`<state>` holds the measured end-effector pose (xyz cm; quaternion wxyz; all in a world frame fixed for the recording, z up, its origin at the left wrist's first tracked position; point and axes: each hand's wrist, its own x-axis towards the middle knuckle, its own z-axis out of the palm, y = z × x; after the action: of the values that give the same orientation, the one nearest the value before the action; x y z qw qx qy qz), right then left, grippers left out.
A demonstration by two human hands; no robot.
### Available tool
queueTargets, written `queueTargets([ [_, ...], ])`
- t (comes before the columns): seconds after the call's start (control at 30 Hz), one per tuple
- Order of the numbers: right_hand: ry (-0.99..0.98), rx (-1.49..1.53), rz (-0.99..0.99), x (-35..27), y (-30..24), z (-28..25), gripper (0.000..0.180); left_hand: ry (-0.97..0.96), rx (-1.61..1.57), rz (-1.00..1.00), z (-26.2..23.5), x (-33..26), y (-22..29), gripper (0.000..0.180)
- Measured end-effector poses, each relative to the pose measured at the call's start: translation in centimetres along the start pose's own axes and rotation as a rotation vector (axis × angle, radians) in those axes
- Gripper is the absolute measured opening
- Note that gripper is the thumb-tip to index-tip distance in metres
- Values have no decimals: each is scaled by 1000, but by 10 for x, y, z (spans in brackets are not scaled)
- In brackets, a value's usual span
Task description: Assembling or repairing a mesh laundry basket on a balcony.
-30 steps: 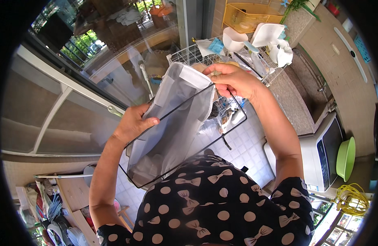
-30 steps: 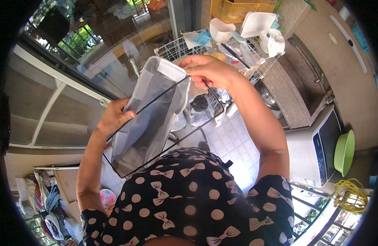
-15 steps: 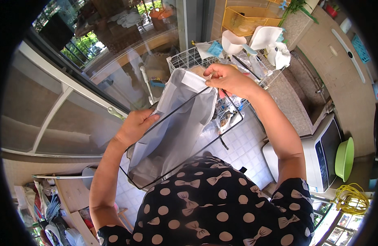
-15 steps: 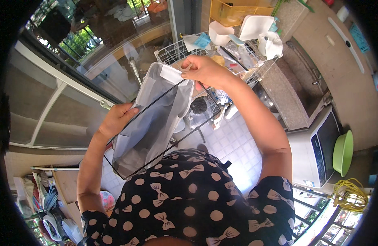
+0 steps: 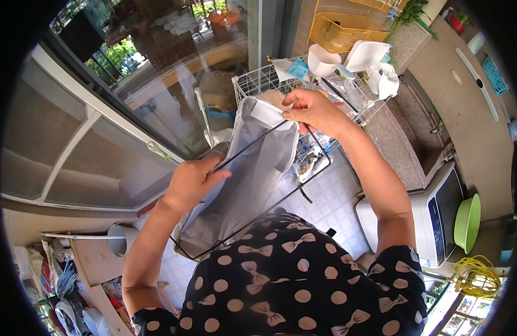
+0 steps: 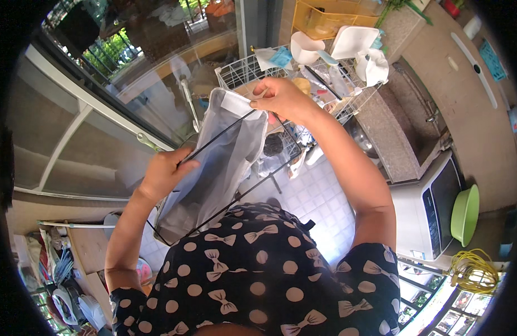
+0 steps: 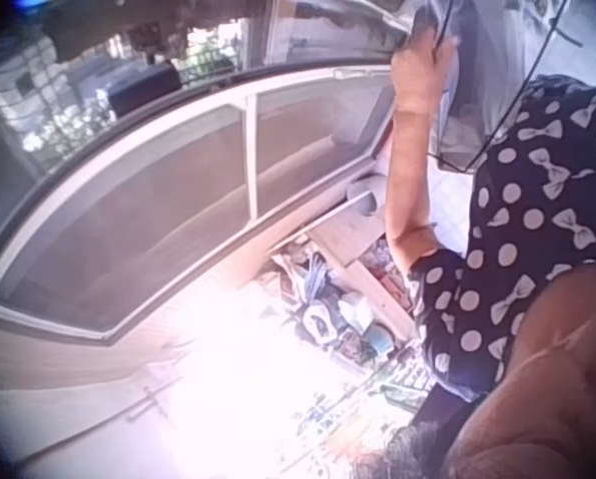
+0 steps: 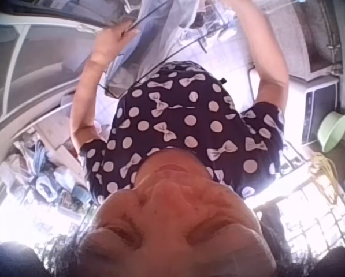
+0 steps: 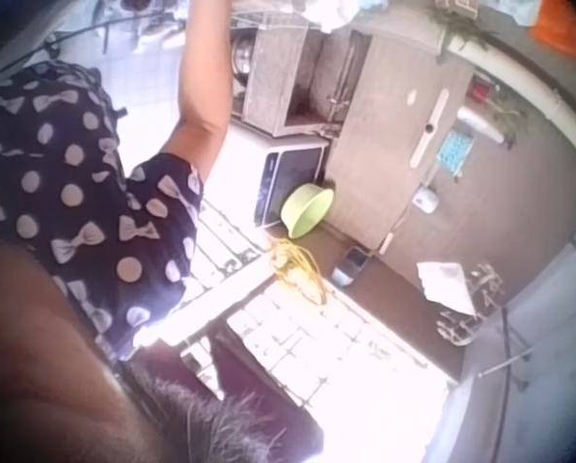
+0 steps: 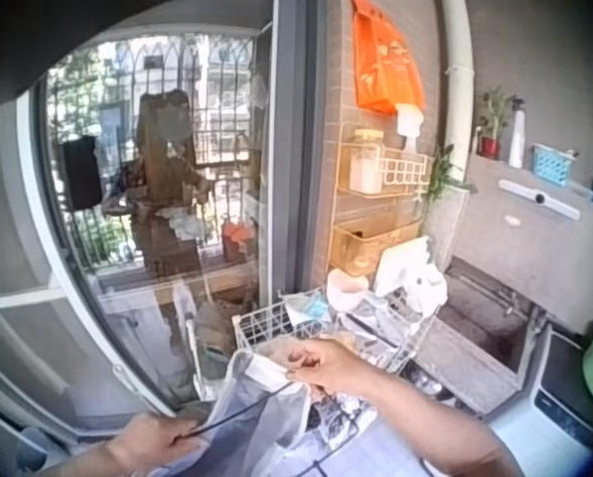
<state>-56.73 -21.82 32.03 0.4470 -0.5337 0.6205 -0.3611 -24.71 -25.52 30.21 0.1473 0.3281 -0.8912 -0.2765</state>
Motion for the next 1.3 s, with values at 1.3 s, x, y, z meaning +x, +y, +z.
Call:
queueTargets([
  [1.3, 700, -452, -289, 0, -4, -4, 48, 215, -781, -249, 34, 131, 35, 17],
])
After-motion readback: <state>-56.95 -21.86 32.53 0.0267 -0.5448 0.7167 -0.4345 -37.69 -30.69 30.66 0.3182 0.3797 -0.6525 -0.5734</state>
